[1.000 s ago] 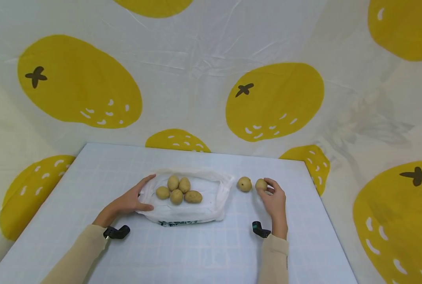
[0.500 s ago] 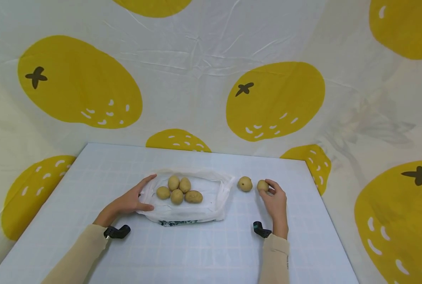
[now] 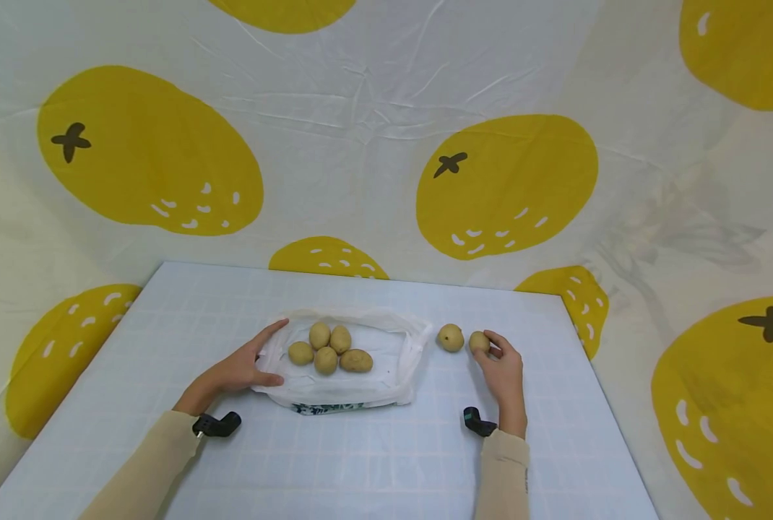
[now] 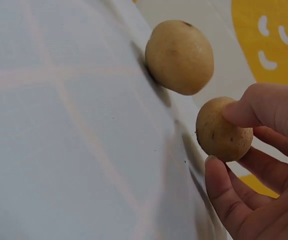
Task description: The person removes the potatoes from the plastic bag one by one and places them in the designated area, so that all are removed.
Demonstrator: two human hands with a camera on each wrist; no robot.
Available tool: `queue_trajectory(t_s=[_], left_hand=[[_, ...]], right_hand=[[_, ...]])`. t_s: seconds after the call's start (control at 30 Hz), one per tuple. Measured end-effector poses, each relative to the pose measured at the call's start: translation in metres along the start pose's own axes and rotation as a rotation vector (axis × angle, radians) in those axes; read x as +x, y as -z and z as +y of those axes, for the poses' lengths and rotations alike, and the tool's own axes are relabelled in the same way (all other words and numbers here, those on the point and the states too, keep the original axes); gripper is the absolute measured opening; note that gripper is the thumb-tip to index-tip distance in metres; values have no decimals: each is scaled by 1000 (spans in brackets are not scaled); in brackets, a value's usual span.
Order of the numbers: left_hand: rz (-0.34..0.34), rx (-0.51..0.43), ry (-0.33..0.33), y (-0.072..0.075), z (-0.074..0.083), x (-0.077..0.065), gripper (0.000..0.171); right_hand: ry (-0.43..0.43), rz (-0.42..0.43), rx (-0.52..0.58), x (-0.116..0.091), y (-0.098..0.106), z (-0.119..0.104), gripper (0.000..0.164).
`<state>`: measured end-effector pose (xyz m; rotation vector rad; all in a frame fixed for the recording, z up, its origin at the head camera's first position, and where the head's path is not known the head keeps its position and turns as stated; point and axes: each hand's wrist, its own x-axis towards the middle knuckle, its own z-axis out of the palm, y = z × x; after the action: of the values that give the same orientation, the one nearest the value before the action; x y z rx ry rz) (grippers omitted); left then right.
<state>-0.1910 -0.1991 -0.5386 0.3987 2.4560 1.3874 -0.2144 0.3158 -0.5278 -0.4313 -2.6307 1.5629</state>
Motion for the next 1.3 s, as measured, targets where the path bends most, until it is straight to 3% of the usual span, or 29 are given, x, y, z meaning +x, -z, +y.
queue_trajectory(t_s=[0.77,1.3], left_hand=[[-6,-28,-2,-1,2,-1,117],[-8,-5,41,2,1,-1,117]], right_hand=[[61,-76,-44,1,-5,5,53],[70,-131,-86,0,-1,4,63]])
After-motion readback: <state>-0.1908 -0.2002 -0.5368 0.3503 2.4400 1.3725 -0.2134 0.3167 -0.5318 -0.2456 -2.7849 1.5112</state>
